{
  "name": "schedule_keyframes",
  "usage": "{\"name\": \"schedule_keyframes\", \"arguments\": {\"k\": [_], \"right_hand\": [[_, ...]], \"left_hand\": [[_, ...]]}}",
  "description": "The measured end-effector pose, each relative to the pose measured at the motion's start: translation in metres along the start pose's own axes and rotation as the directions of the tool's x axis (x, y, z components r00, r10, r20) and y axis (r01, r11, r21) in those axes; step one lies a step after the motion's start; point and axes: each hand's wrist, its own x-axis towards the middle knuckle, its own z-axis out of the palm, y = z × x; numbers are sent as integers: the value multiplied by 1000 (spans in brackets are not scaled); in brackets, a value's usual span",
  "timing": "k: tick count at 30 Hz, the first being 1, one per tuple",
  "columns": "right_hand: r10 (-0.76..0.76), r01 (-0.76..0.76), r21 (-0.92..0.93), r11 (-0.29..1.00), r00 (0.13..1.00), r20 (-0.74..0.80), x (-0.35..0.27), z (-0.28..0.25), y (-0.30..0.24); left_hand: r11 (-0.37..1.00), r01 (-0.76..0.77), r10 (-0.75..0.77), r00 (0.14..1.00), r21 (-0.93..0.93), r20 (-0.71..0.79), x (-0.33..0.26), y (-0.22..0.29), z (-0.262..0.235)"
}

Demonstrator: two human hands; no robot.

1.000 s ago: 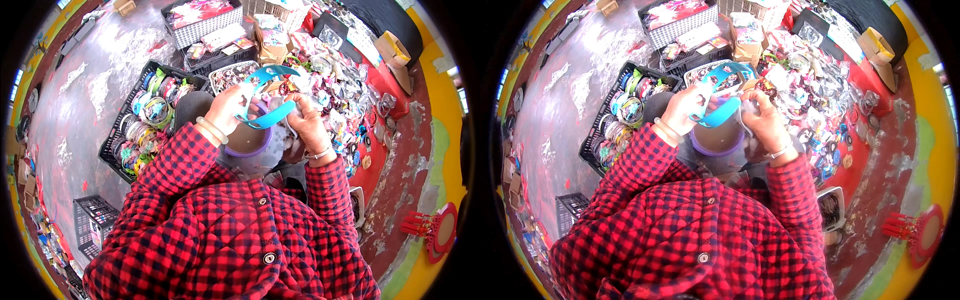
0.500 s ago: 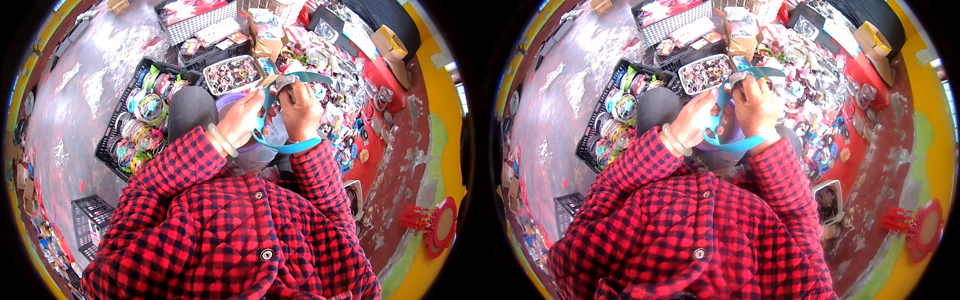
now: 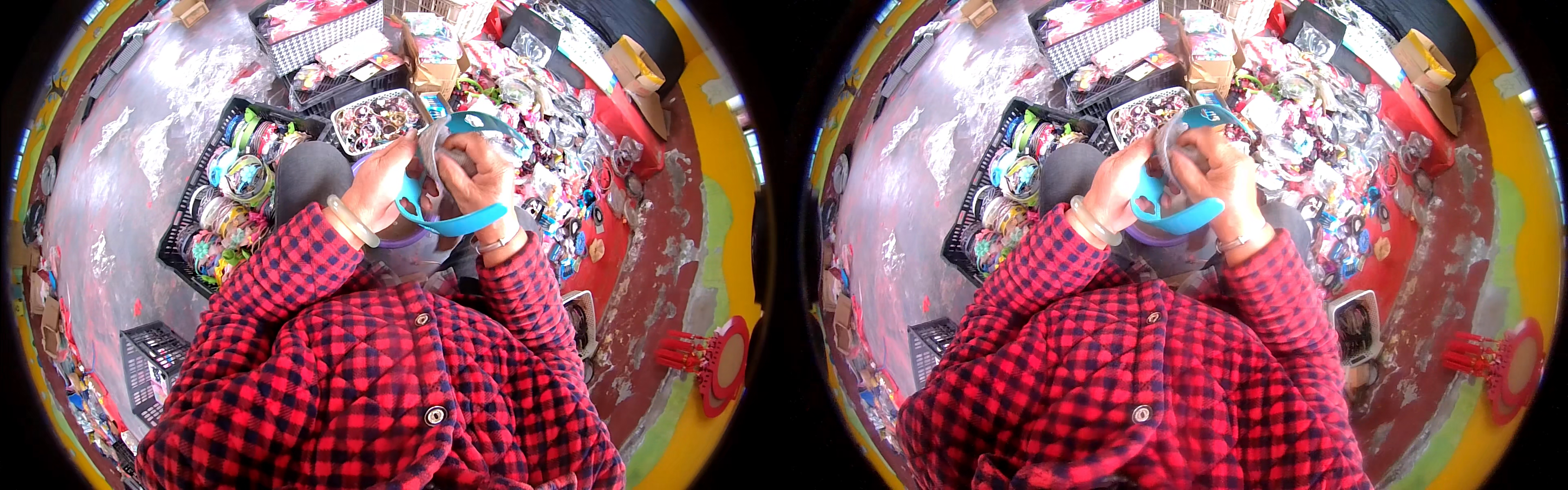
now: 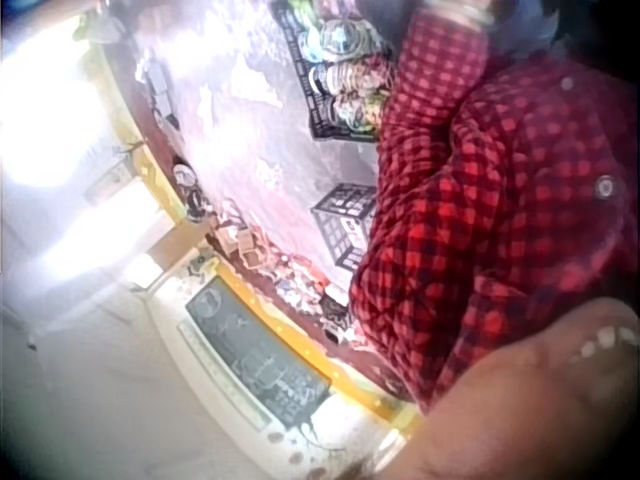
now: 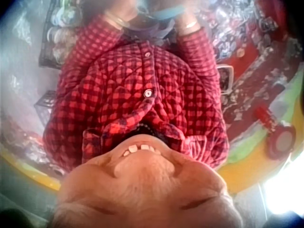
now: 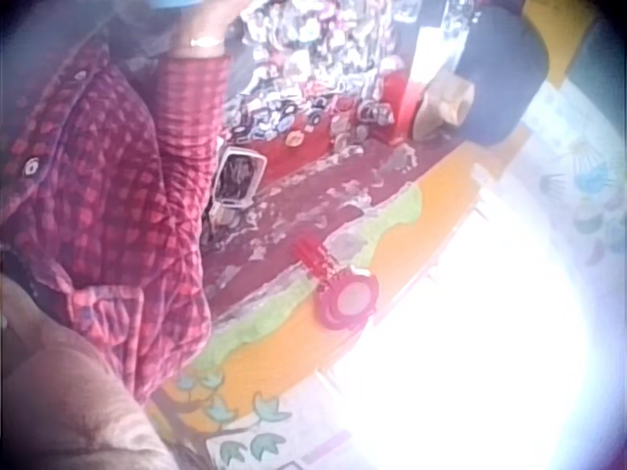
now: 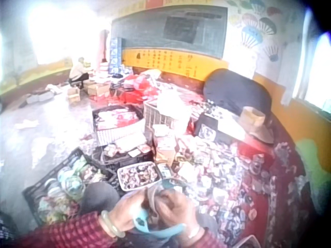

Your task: The person sits on the floor and cleans a light blue plastic object using a grey cloth. They repeatedly wipe the object and dip the cloth into a purple bowl of water to clean it thoroughly.

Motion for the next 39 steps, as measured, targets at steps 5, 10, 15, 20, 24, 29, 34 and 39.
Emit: {"name": "schedule_keyframes", "arguments": {"k": [5, 10, 15, 20, 24, 29, 34, 39], "right_hand": [[-281, 295, -453, 841, 954, 101, -2, 9, -11], [-206, 302, -364, 881, 938, 278, -1, 6, -11], [-31, 49, -35, 998, 917, 399, 1, -7, -13], [65, -205, 371, 906, 932, 357, -6, -19, -8], [134, -205, 507, 837, 976, 174, -2, -27, -5], [71, -35, 271, 962, 990, -123, -12, 5, -8], [-315, 334, -191, 923, 941, 124, -9, 27, -20], [-350, 388, -94, 917, 894, 281, -9, 22, -22]], "left_hand": [[993, -72, 76, 996, 90, -51, -2, -13, 1], [964, -132, 157, 983, 229, -95, -2, -13, 19], [860, -178, 188, 982, 478, 26, -9, -3, 19], [913, -146, 193, 977, 380, -90, -1, 0, 16], [968, -96, 131, 982, 233, -137, -8, 19, 9], [974, -194, 213, 959, 118, -185, -5, 12, 10], [964, -256, 264, 948, 67, -176, -6, 3, 23], [946, -242, 286, 935, 214, -211, -7, 5, 12]]}}
